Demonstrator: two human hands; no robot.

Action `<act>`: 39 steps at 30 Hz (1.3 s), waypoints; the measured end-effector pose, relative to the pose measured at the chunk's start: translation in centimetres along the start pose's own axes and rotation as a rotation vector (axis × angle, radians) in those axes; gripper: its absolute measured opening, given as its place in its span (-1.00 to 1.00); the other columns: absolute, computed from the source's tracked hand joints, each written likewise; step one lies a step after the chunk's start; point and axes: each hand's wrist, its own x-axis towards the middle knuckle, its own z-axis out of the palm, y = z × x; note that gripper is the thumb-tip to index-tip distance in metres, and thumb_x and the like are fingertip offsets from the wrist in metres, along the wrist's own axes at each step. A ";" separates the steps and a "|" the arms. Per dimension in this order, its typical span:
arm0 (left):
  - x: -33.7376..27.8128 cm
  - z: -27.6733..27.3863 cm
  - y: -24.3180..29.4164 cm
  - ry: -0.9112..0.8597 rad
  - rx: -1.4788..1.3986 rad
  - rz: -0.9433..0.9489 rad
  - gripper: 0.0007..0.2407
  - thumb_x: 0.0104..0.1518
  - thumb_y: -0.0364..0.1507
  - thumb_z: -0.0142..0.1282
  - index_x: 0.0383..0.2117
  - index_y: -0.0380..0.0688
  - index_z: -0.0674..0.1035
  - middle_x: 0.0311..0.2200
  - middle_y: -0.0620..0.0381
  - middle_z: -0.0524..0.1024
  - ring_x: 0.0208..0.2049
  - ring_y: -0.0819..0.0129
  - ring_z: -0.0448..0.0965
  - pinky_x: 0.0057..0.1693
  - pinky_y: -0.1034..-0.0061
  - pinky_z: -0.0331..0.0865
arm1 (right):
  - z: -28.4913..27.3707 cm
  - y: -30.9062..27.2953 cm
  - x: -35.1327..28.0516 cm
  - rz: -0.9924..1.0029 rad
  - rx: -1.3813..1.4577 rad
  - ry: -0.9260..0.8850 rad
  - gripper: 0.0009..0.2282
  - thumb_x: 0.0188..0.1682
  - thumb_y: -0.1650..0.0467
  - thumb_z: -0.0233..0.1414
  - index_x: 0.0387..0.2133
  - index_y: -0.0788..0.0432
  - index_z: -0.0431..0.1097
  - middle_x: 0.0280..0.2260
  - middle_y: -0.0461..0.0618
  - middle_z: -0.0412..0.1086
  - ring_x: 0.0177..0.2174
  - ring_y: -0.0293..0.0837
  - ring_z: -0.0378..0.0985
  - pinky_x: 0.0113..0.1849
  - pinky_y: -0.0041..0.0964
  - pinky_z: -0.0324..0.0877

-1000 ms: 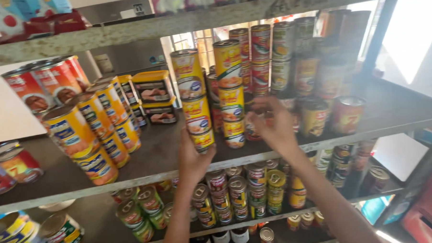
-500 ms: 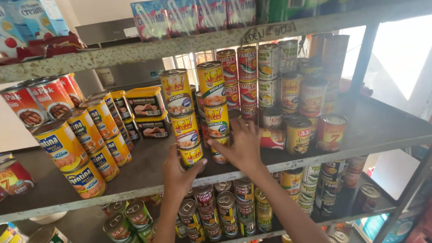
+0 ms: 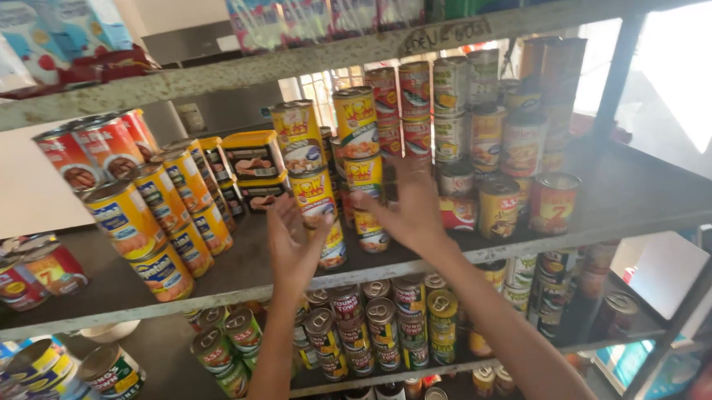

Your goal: Organizing and stocking canned goods on grocery store shelves.

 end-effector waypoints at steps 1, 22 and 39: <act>1.0 0.2 1.0 0.010 0.006 0.002 -0.39 0.08 -0.38 0.38 0.19 -0.36 0.27 0.08 -0.09 0.42 0.11 0.19 0.47 0.13 0.30 0.46 | 0.5 0.5 1.0 -0.007 0.008 -0.003 -0.39 -0.15 0.13 0.25 -0.01 0.41 0.35 -0.11 0.32 0.43 -0.09 0.24 0.49 -0.05 0.07 0.36; 3.5 4.6 7.3 0.297 -0.001 -0.034 -0.51 0.23 -0.23 0.18 0.19 -0.30 0.40 -0.16 -0.04 0.66 -0.15 0.28 0.67 -0.02 0.42 0.49 | 6.6 1.0 3.1 0.224 0.491 0.070 -0.55 0.10 0.23 0.06 0.10 0.33 0.23 -0.22 0.19 0.56 -0.21 0.06 0.68 -0.18 -0.14 0.50; 3.3 4.8 7.1 0.236 -0.133 0.035 -0.69 0.27 -0.39 0.14 0.04 -0.32 0.43 -0.20 -0.05 0.65 -0.17 0.35 0.65 -0.04 0.43 0.50 | 5.7 -1.2 1.7 0.143 0.475 0.187 -0.61 0.09 0.31 0.12 0.04 0.34 0.24 -0.30 0.10 0.57 -0.29 -0.10 0.71 -0.29 -0.21 0.54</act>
